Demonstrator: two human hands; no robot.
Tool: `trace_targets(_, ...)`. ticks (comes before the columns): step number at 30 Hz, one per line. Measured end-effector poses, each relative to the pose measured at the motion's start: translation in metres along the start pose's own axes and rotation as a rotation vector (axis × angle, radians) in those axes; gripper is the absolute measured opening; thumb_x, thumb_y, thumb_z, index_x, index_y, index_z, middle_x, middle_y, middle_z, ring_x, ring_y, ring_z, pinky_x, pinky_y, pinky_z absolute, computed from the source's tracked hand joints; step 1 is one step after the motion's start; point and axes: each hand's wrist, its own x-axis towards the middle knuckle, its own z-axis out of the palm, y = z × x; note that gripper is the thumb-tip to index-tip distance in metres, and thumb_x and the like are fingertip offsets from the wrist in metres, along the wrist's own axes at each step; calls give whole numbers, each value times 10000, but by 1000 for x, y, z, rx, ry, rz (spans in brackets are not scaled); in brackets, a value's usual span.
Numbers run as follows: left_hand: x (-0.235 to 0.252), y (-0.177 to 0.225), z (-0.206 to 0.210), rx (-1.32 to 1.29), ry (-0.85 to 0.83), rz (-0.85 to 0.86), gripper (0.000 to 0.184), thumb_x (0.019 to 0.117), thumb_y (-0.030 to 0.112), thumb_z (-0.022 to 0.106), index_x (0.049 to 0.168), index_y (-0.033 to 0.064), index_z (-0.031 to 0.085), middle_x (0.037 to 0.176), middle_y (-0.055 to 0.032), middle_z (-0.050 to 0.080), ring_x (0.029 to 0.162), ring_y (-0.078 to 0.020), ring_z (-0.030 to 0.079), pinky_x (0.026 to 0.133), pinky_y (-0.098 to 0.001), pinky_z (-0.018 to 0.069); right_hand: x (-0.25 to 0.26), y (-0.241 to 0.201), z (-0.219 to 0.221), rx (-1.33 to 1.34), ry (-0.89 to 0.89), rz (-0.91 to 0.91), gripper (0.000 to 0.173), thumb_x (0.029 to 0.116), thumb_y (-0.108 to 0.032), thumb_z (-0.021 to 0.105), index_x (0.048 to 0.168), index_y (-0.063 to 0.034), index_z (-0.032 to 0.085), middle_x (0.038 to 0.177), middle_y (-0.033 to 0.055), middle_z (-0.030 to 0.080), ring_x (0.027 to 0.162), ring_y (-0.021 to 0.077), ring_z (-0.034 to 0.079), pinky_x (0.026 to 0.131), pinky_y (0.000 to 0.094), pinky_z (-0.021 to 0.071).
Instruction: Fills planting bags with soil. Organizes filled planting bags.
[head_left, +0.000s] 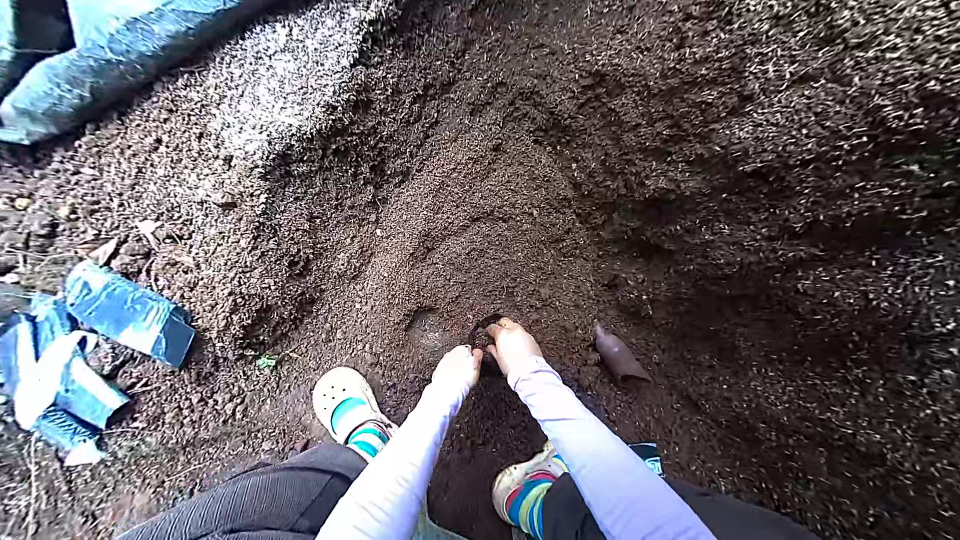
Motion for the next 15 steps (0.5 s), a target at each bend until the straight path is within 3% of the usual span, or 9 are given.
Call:
trace_targets(4, -4, 0, 5, -29, -5, 13, 467, 1131, 304, 317, 1238, -23, 633, 1263, -246, 640, 1226, -367, 608, 1035, -576, 448, -3, -6, 14, -60, -37, -6, 405, 1078, -36, 396, 1450, -54, 554, 1545, 149, 491, 1444, 337, 456, 1140, 497, 433)
trace_targets(7, -3, 0, 4, 23, -32, 25, 470, 1129, 308, 322, 1252, -18, 638, 1256, -252, 649, 1215, -377, 616, 1033, -586, 450, 1, -5, 19, -97, -62, 2, 427, 1076, -22, 375, 1483, -26, 503, 1565, 176, 458, 1445, 357, 451, 1137, 503, 436)
trace_targets(9, -1, -2, -4, 127, -85, 74, 475, 1125, 318, 336, 1232, -27, 643, 1204, -264, 661, 1162, -396, 636, 1007, -604, 463, 1, 1, 11, -73, -110, -36, 420, 1070, -56, 425, 1481, -23, 506, 1553, 218, 455, 1413, 403, 477, 1125, 554, 435)
trace_targets(11, 3, -4, -19, 167, -143, 124, 457, 1115, 316, 358, 1212, -18, 655, 1151, -238, 676, 1096, -367, 653, 979, -582, 478, 3, 20, -9, 52, -130, -128, 412, 1050, -155, 551, 1452, -68, 560, 1499, 213, 527, 1380, 394, 519, 1132, 586, 420)
trace_targets(13, -1, -2, -32, 74, -157, 116, 428, 1105, 330, 424, 1247, -12, 638, 1116, -201, 693, 1019, -311, 672, 938, -521, 511, -1, 45, -28, 300, -33, -191, 369, 1010, -187, 647, 1353, -51, 640, 1377, 204, 629, 1302, 353, 591, 1132, 546, 431)
trace_targets(15, 3, 7, -44, 28, -65, 42, 548, 1058, 484, 522, 1324, 7, 558, 1116, -205, 680, 990, -327, 675, 895, -527, 535, 4, 63, -40, 443, 32, -117, 448, 984, -217, 699, 1370, -20, 586, 1374, 227, 598, 1285, 353, 583, 1117, 519, 440)
